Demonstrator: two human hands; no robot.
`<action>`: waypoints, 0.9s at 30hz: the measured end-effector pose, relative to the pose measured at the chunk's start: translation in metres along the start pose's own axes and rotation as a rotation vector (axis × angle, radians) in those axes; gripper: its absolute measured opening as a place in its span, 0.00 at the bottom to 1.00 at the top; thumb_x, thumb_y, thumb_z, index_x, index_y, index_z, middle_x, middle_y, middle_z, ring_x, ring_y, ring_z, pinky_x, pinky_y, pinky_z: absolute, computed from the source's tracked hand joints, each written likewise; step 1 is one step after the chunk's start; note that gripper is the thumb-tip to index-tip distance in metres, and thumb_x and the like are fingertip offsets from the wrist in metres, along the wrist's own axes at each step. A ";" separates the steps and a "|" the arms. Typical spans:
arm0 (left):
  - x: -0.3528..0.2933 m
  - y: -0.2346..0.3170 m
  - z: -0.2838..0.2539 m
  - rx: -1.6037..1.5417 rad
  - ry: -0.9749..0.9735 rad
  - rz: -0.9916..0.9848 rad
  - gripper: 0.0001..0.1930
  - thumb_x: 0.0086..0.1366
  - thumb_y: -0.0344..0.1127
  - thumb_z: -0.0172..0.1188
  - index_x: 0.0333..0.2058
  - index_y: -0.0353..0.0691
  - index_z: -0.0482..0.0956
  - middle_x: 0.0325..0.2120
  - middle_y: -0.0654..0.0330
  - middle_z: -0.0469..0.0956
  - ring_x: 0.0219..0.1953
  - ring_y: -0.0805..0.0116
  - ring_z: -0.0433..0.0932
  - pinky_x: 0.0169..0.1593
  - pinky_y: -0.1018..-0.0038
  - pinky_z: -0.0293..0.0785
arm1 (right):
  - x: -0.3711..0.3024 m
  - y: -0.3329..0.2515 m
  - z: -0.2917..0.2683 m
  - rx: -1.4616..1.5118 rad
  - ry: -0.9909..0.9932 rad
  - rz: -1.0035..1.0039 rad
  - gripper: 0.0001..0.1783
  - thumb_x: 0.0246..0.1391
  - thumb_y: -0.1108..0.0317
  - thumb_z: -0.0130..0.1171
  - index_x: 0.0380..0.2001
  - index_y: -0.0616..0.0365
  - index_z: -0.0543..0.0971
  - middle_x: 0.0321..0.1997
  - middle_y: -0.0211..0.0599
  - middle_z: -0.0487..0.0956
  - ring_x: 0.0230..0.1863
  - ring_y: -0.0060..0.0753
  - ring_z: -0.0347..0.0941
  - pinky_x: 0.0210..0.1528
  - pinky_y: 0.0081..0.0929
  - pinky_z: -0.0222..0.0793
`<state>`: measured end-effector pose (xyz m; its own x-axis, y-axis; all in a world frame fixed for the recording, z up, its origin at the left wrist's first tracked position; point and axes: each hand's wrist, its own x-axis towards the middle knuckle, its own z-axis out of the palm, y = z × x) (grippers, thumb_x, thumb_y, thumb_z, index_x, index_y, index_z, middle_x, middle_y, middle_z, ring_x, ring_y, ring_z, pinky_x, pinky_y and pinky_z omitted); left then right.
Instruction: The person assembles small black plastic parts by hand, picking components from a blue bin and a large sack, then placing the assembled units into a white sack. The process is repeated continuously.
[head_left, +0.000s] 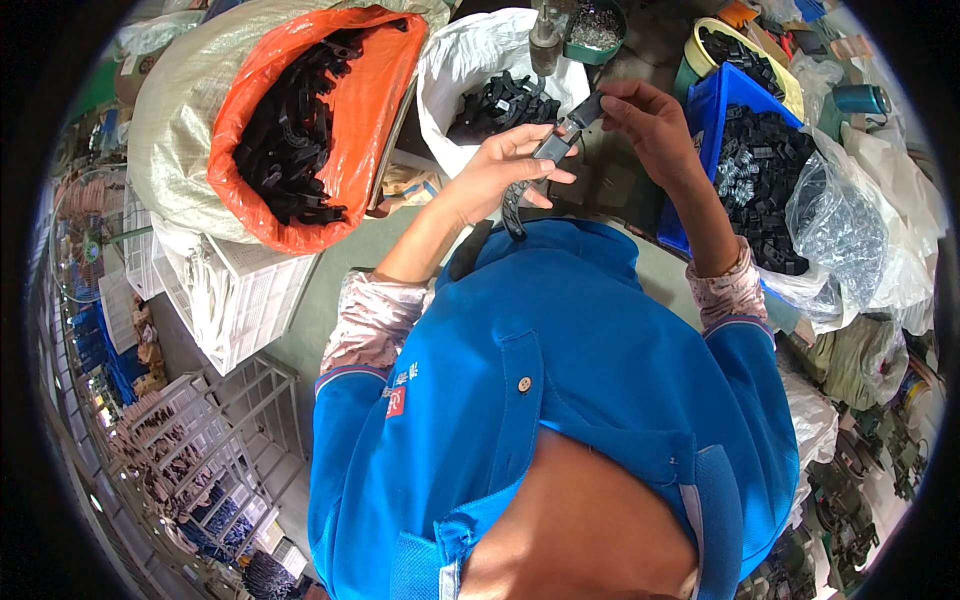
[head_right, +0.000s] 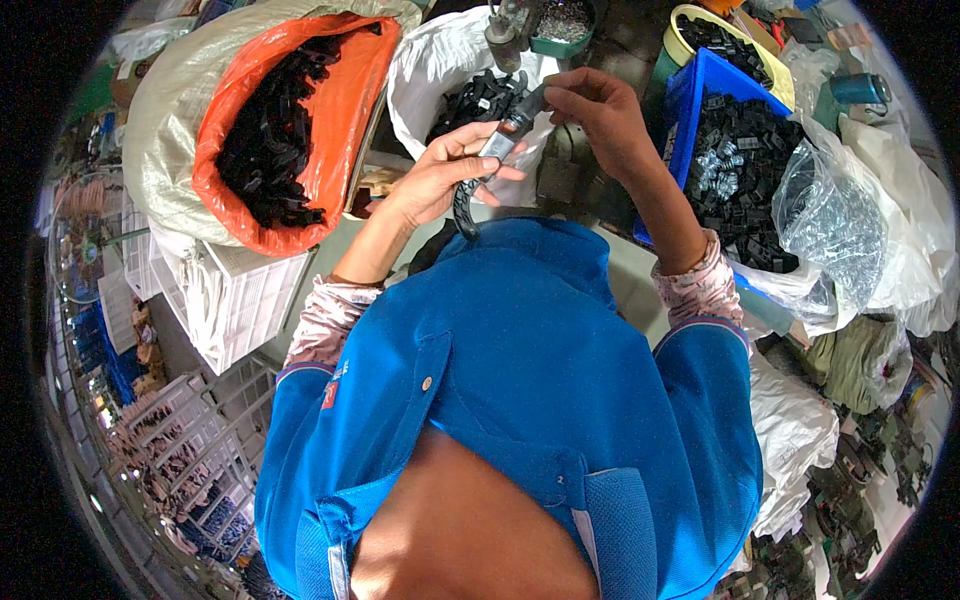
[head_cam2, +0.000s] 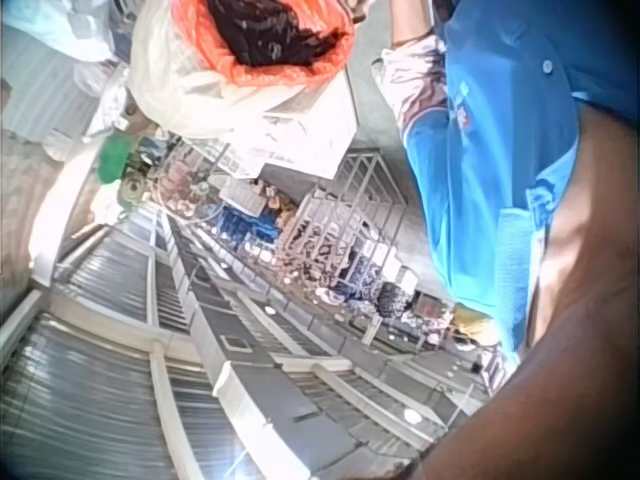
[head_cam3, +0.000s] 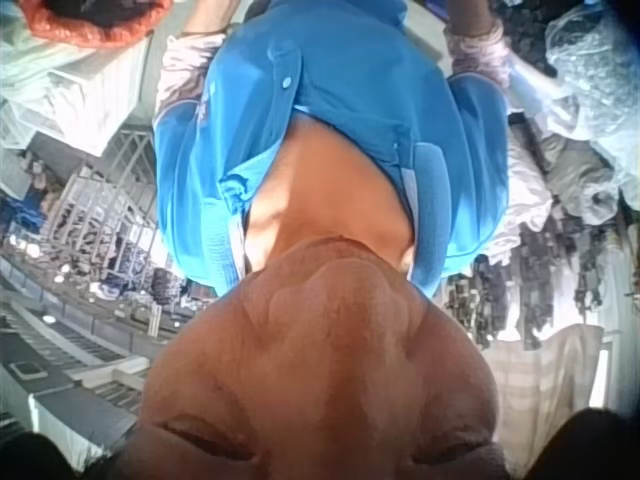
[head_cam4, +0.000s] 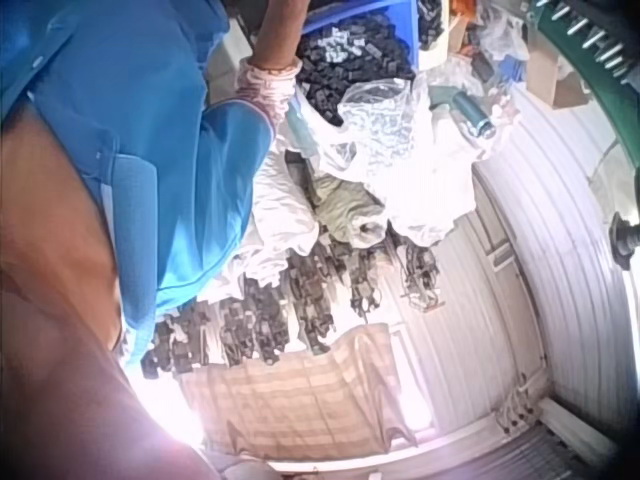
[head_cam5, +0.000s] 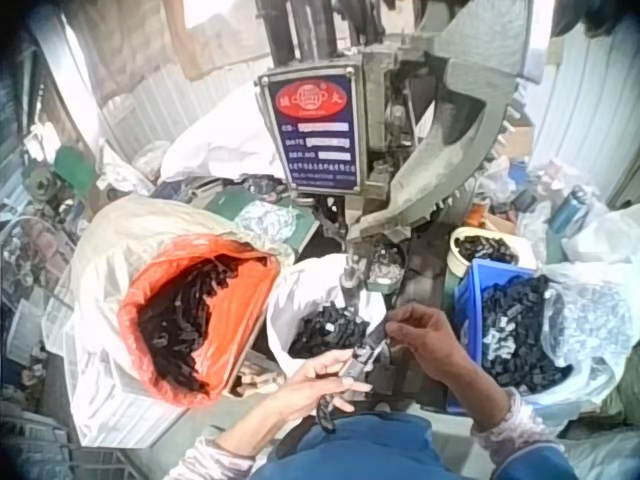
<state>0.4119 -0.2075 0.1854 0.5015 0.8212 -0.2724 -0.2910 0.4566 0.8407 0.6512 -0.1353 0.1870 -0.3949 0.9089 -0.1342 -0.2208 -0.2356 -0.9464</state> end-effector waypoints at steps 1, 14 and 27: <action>0.000 0.001 0.001 0.002 -0.002 0.004 0.24 0.66 0.30 0.56 0.60 0.42 0.67 0.53 0.54 0.75 0.48 0.58 0.80 0.33 0.71 0.81 | 0.000 0.001 0.000 -0.025 -0.003 -0.011 0.11 0.58 0.71 0.61 0.44 0.61 0.79 0.42 0.32 0.80 0.39 0.22 0.76 0.44 0.22 0.72; 0.006 -0.001 0.005 0.010 0.005 0.003 0.21 0.66 0.30 0.56 0.57 0.39 0.67 0.51 0.57 0.77 0.44 0.66 0.81 0.25 0.79 0.72 | -0.003 0.004 0.004 -0.192 -0.043 -0.026 0.13 0.55 0.68 0.65 0.41 0.64 0.79 0.36 0.35 0.80 0.36 0.24 0.75 0.40 0.23 0.71; 0.041 0.015 0.033 0.694 0.286 0.174 0.25 0.58 0.35 0.68 0.48 0.37 0.63 0.34 0.52 0.80 0.33 0.70 0.81 0.32 0.73 0.73 | -0.014 0.014 -0.009 -0.022 -0.040 -0.082 0.06 0.58 0.72 0.60 0.39 0.60 0.78 0.43 0.28 0.76 0.44 0.19 0.72 0.47 0.22 0.70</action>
<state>0.4551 -0.1782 0.2023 0.2377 0.9612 -0.1403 0.2786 0.0709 0.9578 0.6619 -0.1479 0.1731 -0.4116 0.9103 -0.0447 -0.2345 -0.1532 -0.9600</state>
